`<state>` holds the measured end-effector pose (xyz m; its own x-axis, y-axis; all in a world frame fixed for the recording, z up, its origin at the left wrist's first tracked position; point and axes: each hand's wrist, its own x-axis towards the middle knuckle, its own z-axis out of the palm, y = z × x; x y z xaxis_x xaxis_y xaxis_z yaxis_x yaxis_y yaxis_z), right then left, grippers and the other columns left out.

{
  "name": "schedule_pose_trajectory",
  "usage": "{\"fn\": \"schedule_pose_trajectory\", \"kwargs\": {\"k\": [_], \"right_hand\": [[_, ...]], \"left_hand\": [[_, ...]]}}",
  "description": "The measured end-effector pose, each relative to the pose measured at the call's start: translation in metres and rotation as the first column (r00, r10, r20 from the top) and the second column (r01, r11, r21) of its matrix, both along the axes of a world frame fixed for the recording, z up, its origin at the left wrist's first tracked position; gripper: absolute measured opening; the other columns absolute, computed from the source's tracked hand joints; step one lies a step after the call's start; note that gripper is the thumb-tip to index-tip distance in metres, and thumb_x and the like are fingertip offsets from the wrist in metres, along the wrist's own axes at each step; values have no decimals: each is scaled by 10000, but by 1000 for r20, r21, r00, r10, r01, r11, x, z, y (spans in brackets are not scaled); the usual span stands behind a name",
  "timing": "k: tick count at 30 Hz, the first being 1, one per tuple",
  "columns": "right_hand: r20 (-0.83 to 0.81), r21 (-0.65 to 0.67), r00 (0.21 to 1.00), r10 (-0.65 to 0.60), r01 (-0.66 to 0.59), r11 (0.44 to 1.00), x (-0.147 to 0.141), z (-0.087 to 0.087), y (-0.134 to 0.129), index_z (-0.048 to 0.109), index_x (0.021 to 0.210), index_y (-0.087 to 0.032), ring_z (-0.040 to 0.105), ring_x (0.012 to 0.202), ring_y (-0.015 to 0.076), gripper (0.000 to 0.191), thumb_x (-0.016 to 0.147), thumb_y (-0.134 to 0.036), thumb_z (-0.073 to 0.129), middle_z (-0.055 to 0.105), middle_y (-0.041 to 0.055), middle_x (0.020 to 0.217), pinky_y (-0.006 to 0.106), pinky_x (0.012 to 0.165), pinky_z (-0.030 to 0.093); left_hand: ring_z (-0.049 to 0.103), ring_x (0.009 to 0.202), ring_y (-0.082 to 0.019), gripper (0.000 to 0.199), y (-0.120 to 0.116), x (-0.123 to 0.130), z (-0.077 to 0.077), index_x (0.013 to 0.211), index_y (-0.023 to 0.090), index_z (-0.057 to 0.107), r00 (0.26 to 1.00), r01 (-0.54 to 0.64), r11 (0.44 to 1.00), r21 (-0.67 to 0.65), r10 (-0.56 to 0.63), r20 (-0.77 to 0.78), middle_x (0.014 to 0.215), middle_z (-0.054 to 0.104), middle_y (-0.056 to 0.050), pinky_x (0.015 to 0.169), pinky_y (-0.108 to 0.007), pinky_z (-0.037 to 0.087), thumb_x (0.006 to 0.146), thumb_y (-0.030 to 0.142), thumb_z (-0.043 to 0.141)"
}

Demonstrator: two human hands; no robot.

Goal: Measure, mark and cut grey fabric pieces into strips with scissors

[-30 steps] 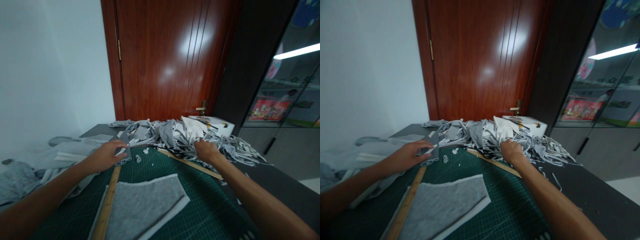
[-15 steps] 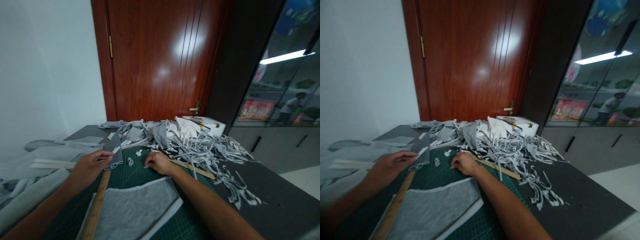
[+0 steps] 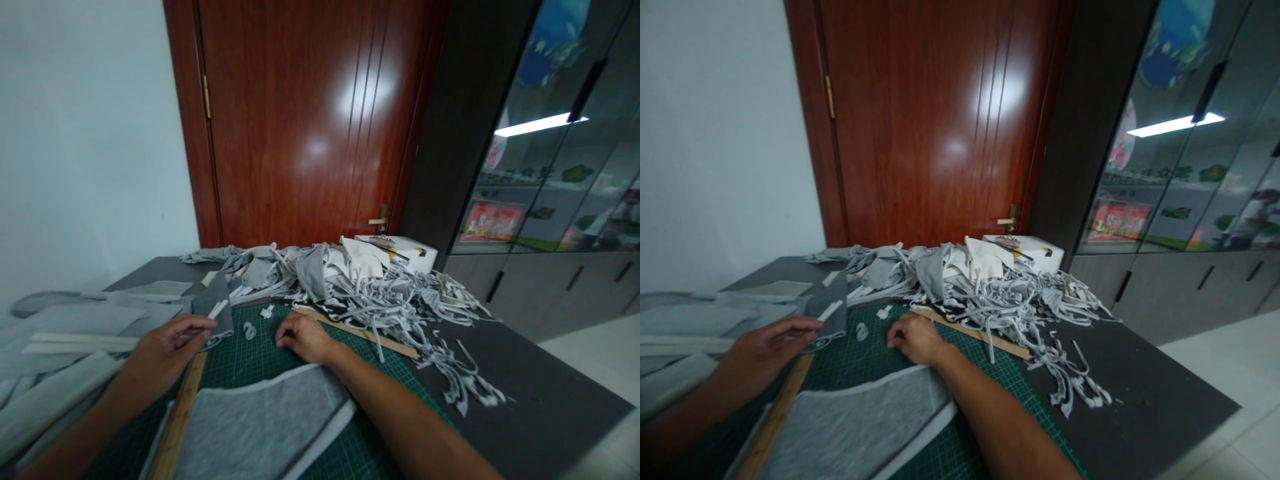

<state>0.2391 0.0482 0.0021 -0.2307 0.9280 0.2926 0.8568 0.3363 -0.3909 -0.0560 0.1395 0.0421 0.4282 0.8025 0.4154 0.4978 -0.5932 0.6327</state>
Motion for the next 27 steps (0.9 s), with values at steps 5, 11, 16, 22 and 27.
{"fn": "schedule_pose_trajectory", "kwargs": {"k": [5,11,16,22,27], "right_hand": [[-83,-24,994,-71,69,997,-3,3,-1,676,1333,-181,720,1120,276,322,1060,-348,707,695,109,1340,488,948,628],[-225,-72,970,-90,76,994,8,5,-3,702,1265,-169,734,1071,259,268,1060,-342,708,726,94,1263,470,929,632],[-398,-129,914,-78,29,991,19,-12,-1,738,1116,-151,754,973,227,182,1051,-320,726,767,60,1106,433,892,638],[-587,-186,805,-87,-30,982,31,-29,10,715,1184,-152,744,878,199,227,1061,-343,712,751,59,1099,369,775,649],[-693,-182,716,-91,-52,982,38,-32,14,696,1242,-159,743,930,214,257,1060,-339,712,736,75,1168,387,799,654]], "left_hand": [[789,1017,-277,364,6,-1,-6,964,314,809,1000,0,1000,24,0,13,1121,839,14,1021,-360,587,812,606,654],[789,937,-303,457,-1,2,0,836,346,815,999,-10,1000,27,11,-41,1014,845,-3,934,-388,625,729,735,602],[788,966,-292,362,7,0,-10,856,405,831,998,-15,1000,22,17,-65,1062,839,39,955,-398,616,758,670,605],[777,979,-291,315,22,-2,-25,853,435,822,995,-42,996,77,49,-90,1059,835,74,994,-405,605,786,645,597],[775,1018,-294,340,16,-1,-18,876,420,821,994,-36,996,80,45,-104,1082,832,73,989,-410,599,793,656,591]]}}
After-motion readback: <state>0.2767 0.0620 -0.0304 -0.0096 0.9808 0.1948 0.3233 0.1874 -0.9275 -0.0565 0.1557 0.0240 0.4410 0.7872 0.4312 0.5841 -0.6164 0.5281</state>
